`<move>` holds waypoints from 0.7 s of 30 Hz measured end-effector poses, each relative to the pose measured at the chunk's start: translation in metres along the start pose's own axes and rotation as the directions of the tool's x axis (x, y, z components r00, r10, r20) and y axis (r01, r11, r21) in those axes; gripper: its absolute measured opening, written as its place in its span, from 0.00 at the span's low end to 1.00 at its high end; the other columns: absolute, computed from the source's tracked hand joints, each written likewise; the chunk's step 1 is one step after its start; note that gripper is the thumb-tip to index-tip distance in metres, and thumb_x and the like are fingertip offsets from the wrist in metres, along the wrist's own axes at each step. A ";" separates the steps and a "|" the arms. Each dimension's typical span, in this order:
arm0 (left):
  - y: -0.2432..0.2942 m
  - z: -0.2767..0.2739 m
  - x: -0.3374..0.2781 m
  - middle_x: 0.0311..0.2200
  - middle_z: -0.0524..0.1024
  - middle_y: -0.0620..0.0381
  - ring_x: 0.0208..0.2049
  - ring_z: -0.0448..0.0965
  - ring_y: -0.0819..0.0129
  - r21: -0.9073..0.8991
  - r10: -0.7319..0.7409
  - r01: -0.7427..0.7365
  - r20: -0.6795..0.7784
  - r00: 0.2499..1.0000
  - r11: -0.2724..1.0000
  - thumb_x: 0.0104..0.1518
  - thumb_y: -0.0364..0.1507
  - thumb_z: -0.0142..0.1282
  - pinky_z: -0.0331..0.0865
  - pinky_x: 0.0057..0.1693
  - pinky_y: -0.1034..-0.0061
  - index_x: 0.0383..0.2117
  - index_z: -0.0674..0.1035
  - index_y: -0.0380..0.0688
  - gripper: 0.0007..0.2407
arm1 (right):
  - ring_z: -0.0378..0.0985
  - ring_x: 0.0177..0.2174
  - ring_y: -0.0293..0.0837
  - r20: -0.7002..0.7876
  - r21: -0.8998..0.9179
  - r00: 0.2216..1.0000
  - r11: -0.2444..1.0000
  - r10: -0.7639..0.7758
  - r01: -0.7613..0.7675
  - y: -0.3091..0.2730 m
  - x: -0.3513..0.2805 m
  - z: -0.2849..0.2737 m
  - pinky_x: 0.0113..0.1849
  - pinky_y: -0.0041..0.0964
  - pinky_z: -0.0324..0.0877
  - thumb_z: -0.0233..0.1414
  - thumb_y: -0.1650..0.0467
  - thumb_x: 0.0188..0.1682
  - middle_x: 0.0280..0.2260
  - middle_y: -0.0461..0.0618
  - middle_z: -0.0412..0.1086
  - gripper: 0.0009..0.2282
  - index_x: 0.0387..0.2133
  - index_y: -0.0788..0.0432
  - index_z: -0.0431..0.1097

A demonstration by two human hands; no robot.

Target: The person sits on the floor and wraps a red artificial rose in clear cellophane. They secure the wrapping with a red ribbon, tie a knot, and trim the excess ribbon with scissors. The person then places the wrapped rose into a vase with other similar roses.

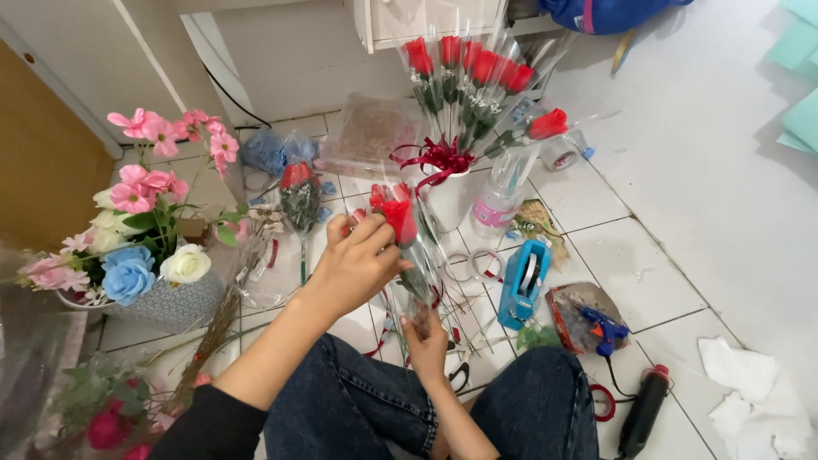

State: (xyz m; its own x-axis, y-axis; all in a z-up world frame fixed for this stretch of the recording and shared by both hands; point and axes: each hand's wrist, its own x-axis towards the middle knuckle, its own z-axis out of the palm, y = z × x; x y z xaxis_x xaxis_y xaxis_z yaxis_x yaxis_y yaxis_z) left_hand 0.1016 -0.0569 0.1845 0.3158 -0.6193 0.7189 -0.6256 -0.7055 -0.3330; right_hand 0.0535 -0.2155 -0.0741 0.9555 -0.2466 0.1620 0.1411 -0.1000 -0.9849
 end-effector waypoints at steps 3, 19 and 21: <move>0.005 0.012 -0.006 0.30 0.74 0.64 0.44 0.73 0.62 -0.155 -0.112 0.135 0.150 0.982 0.979 0.58 0.39 0.64 0.54 0.56 0.56 0.28 0.80 0.50 0.09 | 0.74 0.22 0.37 0.021 -0.055 1.000 0.998 -0.021 0.022 -0.007 -0.001 0.000 0.25 0.31 0.68 0.60 0.65 0.48 0.27 0.47 0.78 0.18 0.51 0.57 0.72; 0.021 0.007 0.009 0.24 0.74 0.53 0.28 0.72 0.52 -0.308 -0.260 0.357 0.313 0.913 0.882 0.31 0.06 0.46 0.56 0.53 0.61 0.52 0.72 0.37 0.32 | 0.56 0.18 0.34 -0.018 -0.139 0.987 0.978 -0.163 0.159 0.032 -0.009 0.008 0.23 0.33 0.54 0.57 0.66 0.52 0.16 0.39 0.54 0.12 0.39 0.58 0.61; 0.024 0.004 0.017 0.28 0.74 0.52 0.32 0.72 0.54 -0.375 -0.233 0.361 0.346 0.909 0.854 0.32 0.04 0.44 0.54 0.51 0.65 0.59 0.66 0.39 0.38 | 0.54 0.15 0.36 -0.045 -0.213 0.941 0.924 -0.335 0.318 0.036 -0.010 0.011 0.21 0.37 0.50 0.53 0.64 0.55 0.14 0.41 0.54 0.16 0.22 0.54 0.54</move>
State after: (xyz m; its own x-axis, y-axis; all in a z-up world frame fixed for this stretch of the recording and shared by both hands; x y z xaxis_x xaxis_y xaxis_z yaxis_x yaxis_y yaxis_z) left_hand 0.0946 -0.0860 0.1868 0.6794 -0.5180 0.5197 -0.6875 -0.6970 0.2040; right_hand 0.0522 -0.2063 -0.1123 0.8406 -0.2418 0.4847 0.3791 -0.3764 -0.8453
